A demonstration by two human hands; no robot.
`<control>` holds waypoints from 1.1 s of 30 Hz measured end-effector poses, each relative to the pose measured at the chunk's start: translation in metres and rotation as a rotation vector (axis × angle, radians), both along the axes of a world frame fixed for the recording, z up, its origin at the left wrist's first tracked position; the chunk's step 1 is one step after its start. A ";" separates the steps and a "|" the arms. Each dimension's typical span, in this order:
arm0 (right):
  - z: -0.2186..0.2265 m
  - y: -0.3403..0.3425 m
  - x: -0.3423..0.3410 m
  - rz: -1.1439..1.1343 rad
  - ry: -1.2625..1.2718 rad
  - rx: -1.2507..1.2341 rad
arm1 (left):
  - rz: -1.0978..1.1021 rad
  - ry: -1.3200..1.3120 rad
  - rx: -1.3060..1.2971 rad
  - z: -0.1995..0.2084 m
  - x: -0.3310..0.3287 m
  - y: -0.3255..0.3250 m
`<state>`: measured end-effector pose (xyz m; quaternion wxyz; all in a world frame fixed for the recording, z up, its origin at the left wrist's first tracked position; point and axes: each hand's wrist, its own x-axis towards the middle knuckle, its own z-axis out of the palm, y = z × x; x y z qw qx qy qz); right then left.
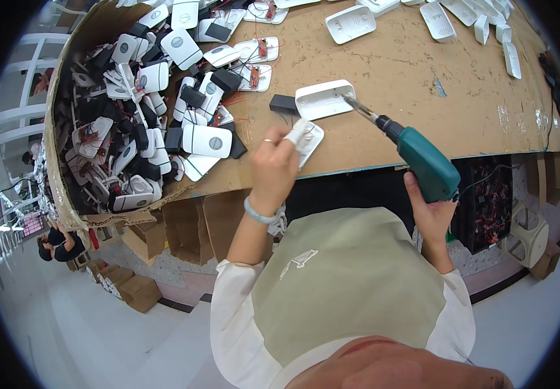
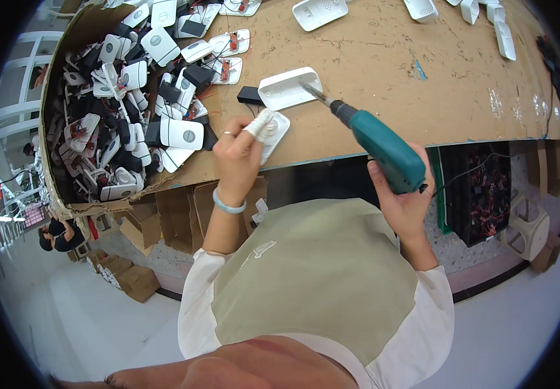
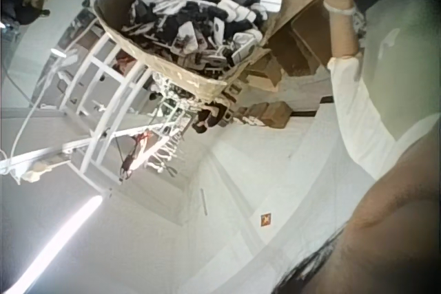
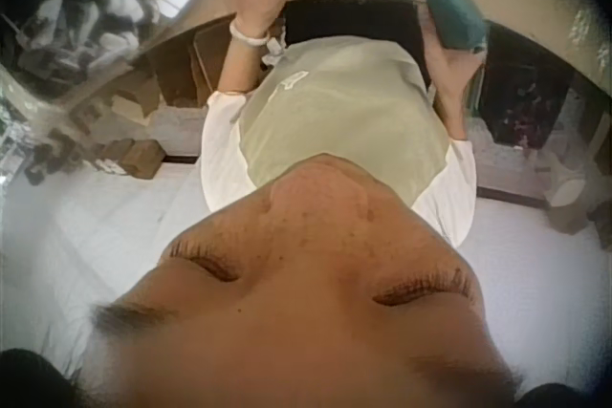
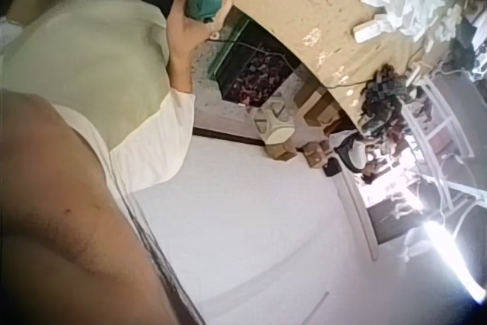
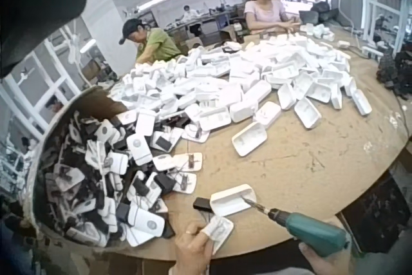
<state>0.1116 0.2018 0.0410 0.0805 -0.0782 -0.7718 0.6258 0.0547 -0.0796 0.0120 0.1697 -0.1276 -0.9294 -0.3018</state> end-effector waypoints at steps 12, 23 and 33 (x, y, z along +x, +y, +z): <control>-0.016 -0.005 0.002 -0.025 0.104 0.174 | 0.069 0.003 -0.077 -0.005 -0.037 0.063; -0.019 -0.009 -0.014 -0.041 0.156 0.203 | 0.175 0.002 0.083 0.005 -0.039 0.066; -0.020 -0.001 -0.006 -0.053 0.068 0.198 | 0.009 0.142 -0.073 0.008 -0.068 0.054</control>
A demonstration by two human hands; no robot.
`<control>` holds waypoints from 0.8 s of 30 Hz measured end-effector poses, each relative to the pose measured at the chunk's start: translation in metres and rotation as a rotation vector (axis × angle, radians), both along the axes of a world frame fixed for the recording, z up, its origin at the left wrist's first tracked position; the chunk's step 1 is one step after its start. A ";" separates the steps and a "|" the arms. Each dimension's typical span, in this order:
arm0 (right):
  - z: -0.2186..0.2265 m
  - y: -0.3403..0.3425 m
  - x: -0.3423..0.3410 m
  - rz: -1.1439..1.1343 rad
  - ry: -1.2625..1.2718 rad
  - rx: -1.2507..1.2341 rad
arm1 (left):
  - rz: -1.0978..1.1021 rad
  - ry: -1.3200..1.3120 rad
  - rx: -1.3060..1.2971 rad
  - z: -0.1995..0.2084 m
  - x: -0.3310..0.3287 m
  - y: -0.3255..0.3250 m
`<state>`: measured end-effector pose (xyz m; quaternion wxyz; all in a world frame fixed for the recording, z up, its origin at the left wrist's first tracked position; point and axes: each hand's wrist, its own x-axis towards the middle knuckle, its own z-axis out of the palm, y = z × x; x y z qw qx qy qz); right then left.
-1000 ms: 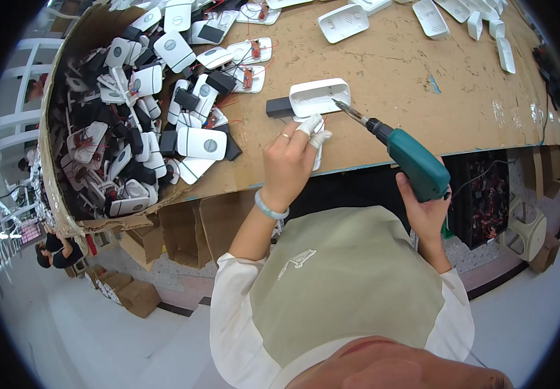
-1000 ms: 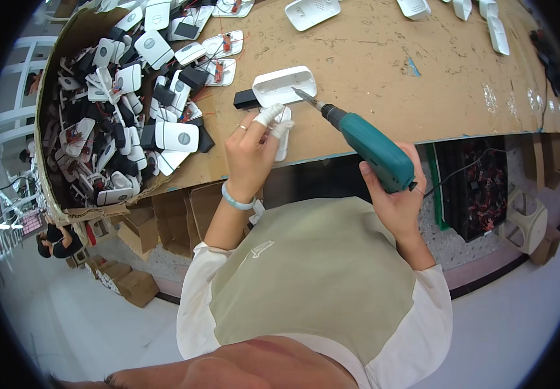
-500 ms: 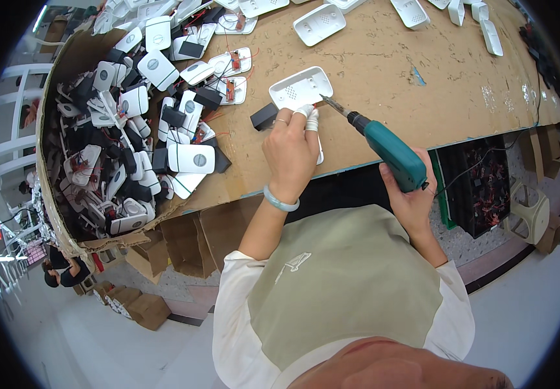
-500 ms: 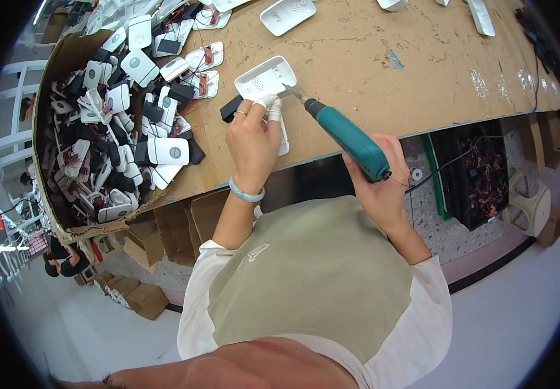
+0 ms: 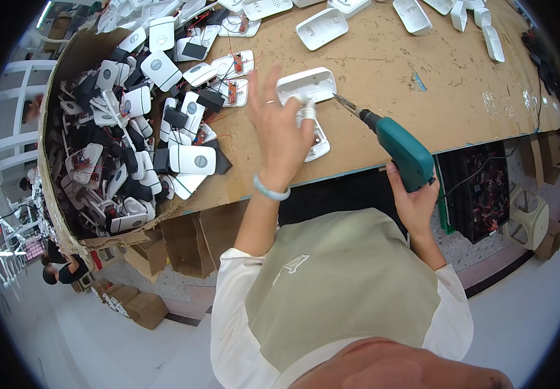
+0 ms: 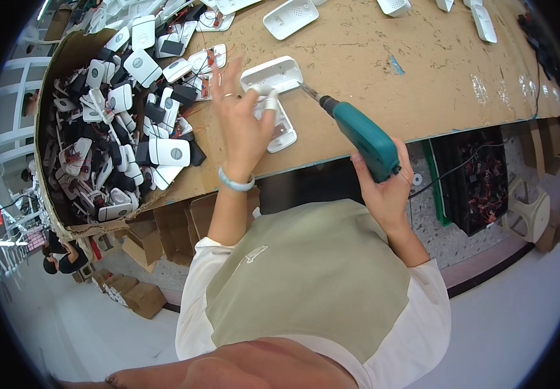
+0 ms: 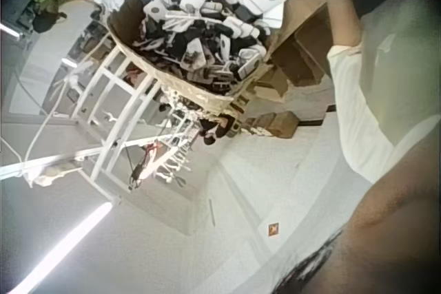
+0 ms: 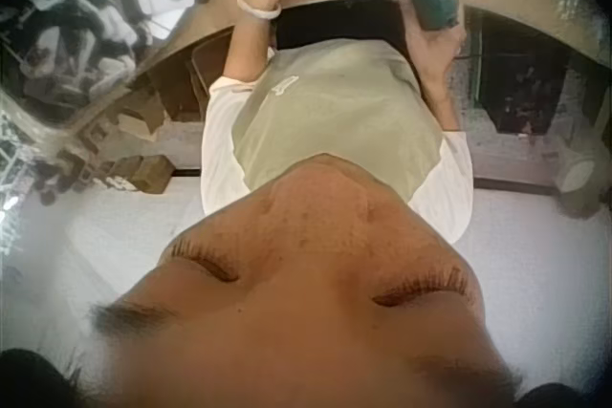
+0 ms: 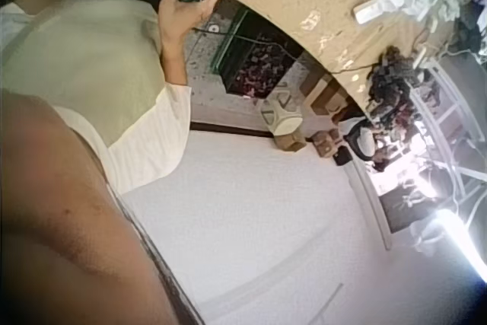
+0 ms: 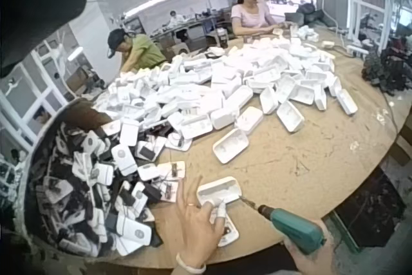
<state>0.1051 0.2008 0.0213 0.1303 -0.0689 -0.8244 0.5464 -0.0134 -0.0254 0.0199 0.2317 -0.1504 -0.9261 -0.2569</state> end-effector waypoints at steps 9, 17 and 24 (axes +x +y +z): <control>0.008 0.003 -0.001 -0.052 0.020 -0.124 | 0.019 -0.030 -0.112 -0.012 -0.009 0.022; -0.005 -0.009 -0.027 0.071 0.138 0.112 | 0.055 -0.027 -0.064 -0.014 -0.011 0.026; -0.007 -0.012 -0.033 0.103 0.143 0.120 | 0.087 -0.030 -0.082 -0.013 -0.015 0.029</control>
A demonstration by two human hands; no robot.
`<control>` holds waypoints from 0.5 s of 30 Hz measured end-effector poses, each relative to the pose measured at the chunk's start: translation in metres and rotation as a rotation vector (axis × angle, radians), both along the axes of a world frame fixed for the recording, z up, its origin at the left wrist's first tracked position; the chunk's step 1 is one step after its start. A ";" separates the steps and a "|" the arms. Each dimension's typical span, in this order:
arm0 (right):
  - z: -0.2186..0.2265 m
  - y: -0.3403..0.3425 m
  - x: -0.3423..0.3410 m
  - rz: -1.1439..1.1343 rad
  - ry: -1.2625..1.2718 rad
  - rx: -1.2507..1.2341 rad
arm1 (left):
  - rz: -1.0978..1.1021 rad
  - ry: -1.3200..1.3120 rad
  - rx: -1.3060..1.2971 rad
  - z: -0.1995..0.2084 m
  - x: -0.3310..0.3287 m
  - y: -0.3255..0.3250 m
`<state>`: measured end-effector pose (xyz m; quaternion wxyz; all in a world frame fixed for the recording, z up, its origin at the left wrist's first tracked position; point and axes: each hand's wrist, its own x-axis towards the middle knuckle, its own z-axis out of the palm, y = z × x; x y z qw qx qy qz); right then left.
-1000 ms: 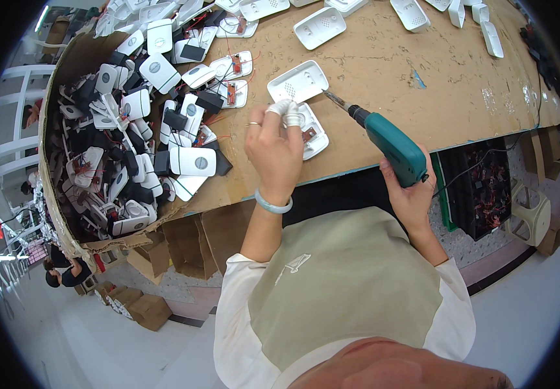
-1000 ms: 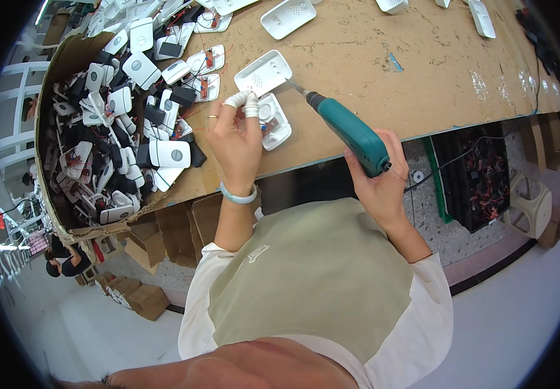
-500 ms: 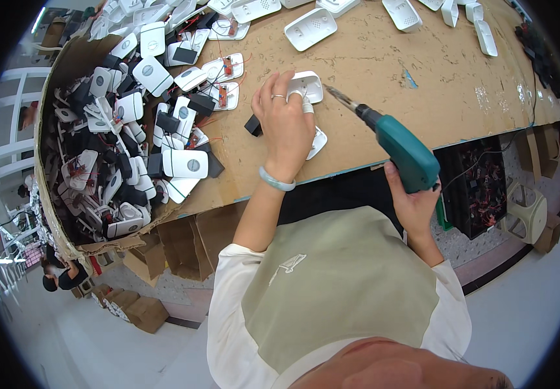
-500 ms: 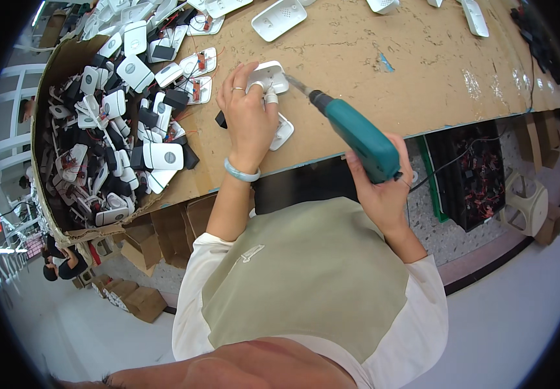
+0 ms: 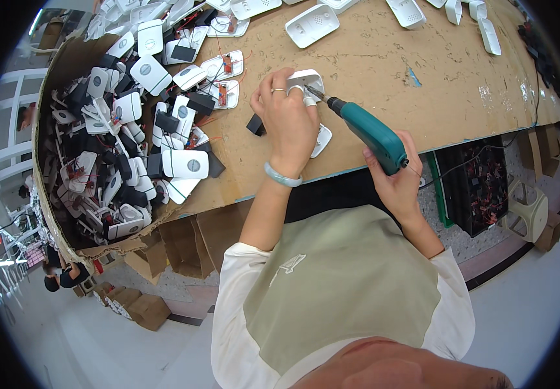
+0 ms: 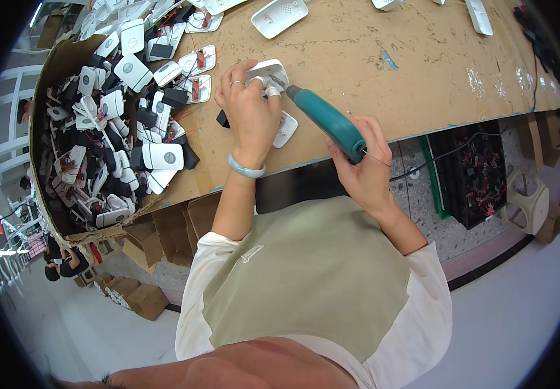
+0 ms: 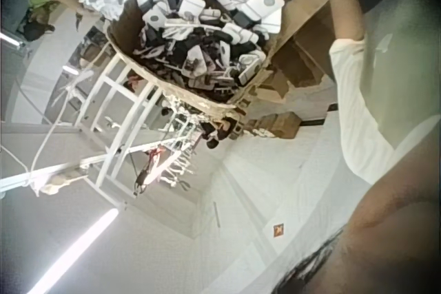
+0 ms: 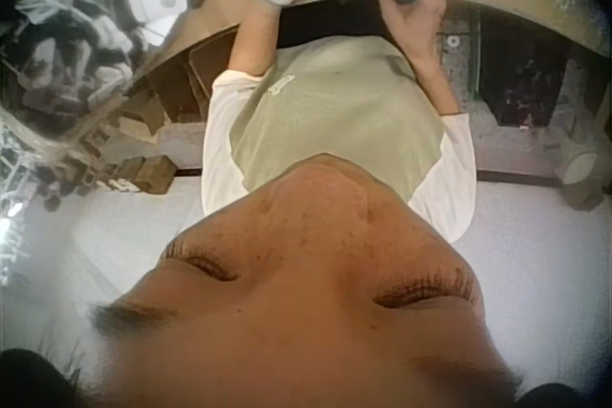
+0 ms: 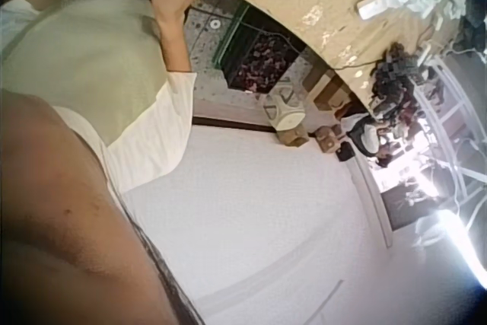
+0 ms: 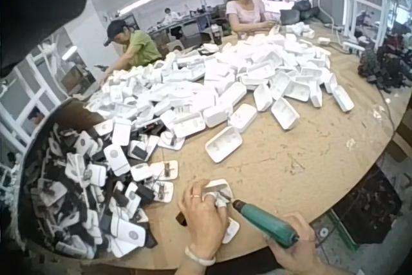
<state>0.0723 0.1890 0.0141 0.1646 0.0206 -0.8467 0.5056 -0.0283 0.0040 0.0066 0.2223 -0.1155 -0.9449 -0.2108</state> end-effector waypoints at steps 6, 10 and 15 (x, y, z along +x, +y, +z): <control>0.000 -0.001 -0.003 0.019 0.003 0.025 | 0.005 0.021 0.003 -0.001 -0.002 0.001; -0.001 0.001 -0.003 0.016 -0.011 0.029 | 0.012 0.002 -0.004 0.000 -0.003 0.002; -0.002 0.003 -0.005 0.060 -0.017 0.037 | 0.017 0.011 -0.006 0.000 -0.002 0.003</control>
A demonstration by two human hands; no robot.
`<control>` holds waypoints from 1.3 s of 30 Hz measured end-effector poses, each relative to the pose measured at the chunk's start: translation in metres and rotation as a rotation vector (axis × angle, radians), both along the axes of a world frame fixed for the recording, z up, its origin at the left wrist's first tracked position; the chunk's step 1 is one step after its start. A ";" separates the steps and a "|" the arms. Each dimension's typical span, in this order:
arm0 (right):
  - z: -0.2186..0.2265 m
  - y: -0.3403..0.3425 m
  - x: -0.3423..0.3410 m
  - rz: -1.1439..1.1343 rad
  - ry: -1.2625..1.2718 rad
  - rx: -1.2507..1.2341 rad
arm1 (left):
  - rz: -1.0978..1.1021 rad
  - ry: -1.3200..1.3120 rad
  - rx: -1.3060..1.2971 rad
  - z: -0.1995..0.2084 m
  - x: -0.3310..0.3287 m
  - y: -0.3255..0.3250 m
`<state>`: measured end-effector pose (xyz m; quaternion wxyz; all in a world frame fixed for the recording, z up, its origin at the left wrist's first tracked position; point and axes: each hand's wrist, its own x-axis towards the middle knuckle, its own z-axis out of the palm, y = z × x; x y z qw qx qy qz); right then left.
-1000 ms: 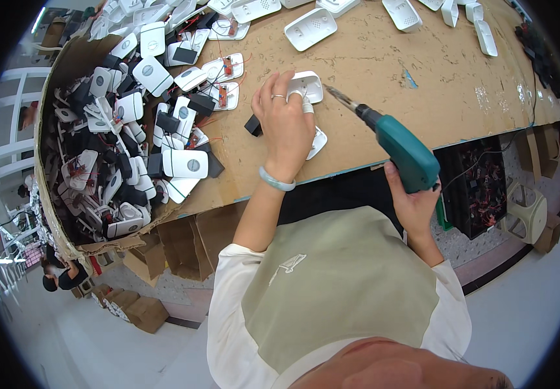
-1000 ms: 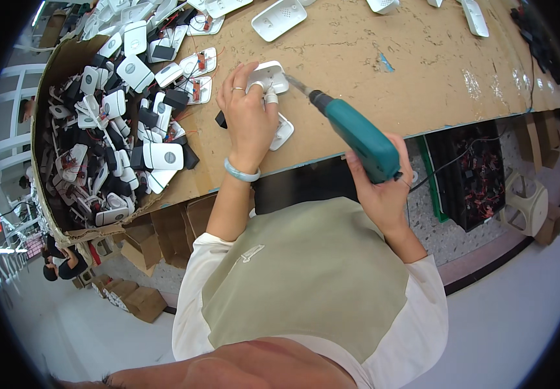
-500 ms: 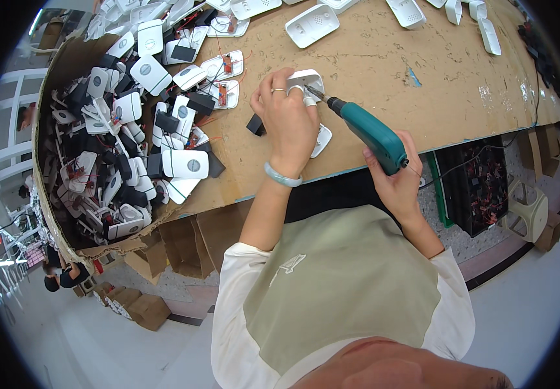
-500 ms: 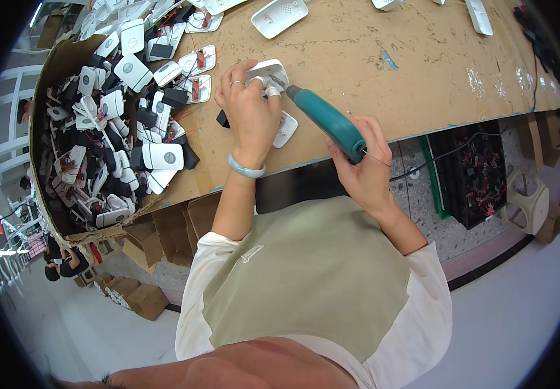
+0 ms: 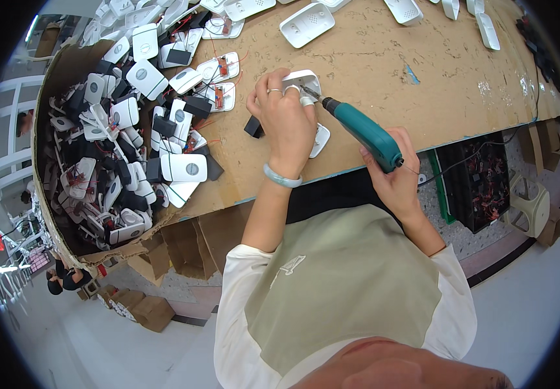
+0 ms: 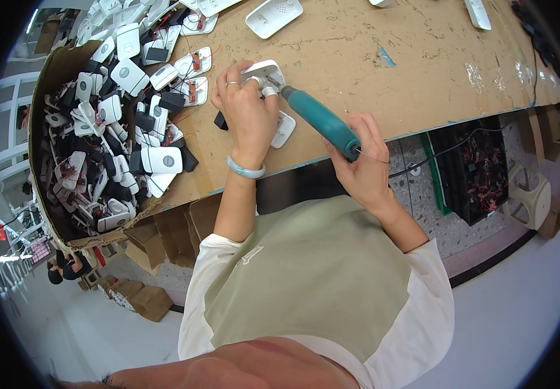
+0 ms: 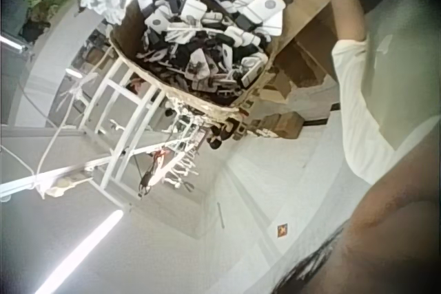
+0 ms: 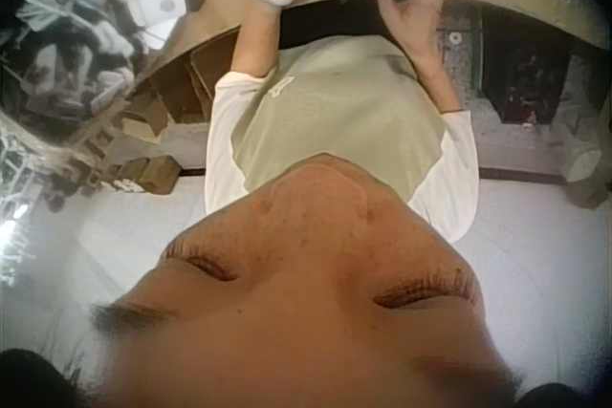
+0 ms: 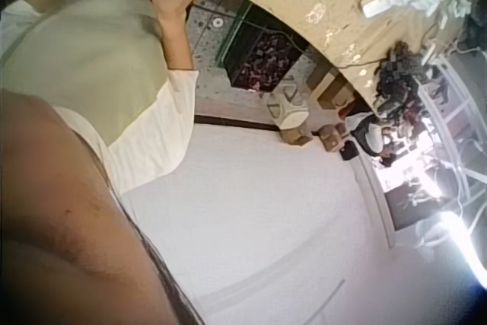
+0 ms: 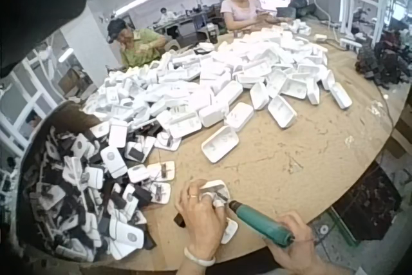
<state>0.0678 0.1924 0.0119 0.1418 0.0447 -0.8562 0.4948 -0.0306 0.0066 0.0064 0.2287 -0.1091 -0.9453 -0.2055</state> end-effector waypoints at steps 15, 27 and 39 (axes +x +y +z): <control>0.003 0.003 0.002 0.003 -0.046 0.009 | -0.004 -0.018 0.017 0.001 0.000 0.001; 0.016 0.015 0.021 -0.127 -0.040 -0.188 | 0.004 -0.021 0.003 0.001 0.000 0.002; 0.024 0.024 0.034 -0.147 -0.046 -0.289 | 0.044 -0.030 -0.146 0.013 0.016 0.003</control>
